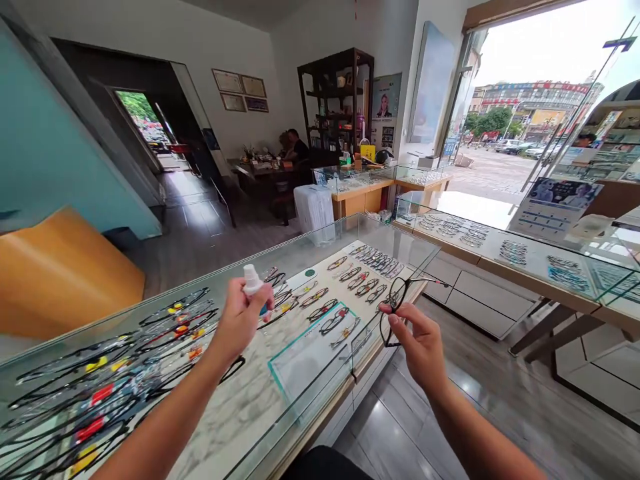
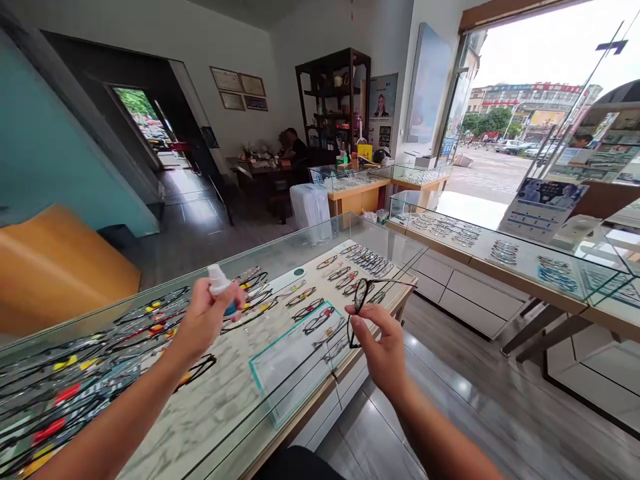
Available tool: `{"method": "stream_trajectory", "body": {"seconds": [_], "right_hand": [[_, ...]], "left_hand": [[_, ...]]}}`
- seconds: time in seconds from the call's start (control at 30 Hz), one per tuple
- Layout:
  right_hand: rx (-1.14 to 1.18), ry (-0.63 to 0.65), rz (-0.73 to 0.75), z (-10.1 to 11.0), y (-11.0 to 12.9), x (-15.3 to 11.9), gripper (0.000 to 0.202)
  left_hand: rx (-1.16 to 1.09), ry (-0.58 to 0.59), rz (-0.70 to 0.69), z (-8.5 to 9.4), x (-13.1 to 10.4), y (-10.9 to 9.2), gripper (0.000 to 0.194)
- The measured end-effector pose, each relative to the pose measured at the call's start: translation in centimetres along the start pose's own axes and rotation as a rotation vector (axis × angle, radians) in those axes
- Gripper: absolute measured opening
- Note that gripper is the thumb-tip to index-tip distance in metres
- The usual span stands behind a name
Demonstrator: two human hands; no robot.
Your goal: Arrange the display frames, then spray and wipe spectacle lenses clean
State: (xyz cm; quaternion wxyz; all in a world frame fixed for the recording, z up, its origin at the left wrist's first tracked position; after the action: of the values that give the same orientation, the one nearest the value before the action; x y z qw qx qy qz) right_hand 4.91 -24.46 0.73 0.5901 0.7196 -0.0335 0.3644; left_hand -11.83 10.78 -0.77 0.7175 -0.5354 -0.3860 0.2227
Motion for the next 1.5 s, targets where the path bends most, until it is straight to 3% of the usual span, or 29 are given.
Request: {"method": "stream_trajectory", "body": {"seconds": [0.1,0.2,0.27,0.33,0.37,0.43,0.57,0.7,0.83,1.1,1.33,1.5], "right_hand": [[0.151,0.140,0.069,-9.8,0.5,1.3,0.017],[0.254,0.249,0.134,-22.4,0.8,1.9,0.026],[0.203,0.414,0.146,-31.2,0.5,1.4,0.029],[0.103,0.556,0.152,-38.1,-0.3,0.6,0.024],[0.071,0.607,0.153,-40.5,-0.8,0.2,0.020],[0.033,0.655,0.129,-43.5,-2.0,-0.5,0.013],[0.074,0.669,0.067,-44.3,-3.2,-1.6,0.014],[0.231,0.781,0.020,-43.3,-2.7,-2.8,0.030],[0.344,0.824,-0.014,-42.6,-2.6,-2.9,0.045],[0.369,0.931,-0.051,-42.4,-1.3,-5.4,0.053],[0.384,1.004,-0.049,-42.4,-1.0,-6.6,0.055],[0.380,1.006,-0.046,-42.4,-0.8,-6.9,0.056]], "left_hand": [[0.129,-0.121,0.032,9.9,-3.1,-0.7,0.064],[0.228,-0.281,0.042,16.5,-5.1,-0.9,0.072],[0.233,-0.366,0.040,18.9,-5.8,-0.3,0.071],[0.181,-0.424,0.039,20.4,-6.2,0.7,0.068],[0.144,-0.443,0.050,20.9,-6.4,1.4,0.067],[0.061,-0.480,0.092,21.8,-6.7,2.6,0.063],[-0.166,-0.471,0.110,22.1,-7.5,2.8,0.067],[-0.290,-0.230,0.157,20.0,-7.8,0.9,0.085],[-0.277,-0.156,0.205,19.9,-8.1,-0.3,0.089],[-0.245,-0.091,0.178,20.7,-9.9,1.0,0.089],[-0.203,-0.018,0.167,21.3,-9.7,2.6,0.086],[0.005,-0.153,0.146,22.1,-9.9,3.1,0.081]]}}
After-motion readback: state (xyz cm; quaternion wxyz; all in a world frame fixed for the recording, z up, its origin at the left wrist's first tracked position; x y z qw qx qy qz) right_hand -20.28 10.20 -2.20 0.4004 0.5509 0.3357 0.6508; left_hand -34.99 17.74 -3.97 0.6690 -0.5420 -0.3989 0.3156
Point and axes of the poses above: each hand's wrist, its own x-axis towards the middle knuckle, its own z-axis out of the back of the hand, y = z × x, the point moved 8 cm from there along x, towards the middle knuckle, and after that the axes turned 1 degree about x, right-handed, at the moved point
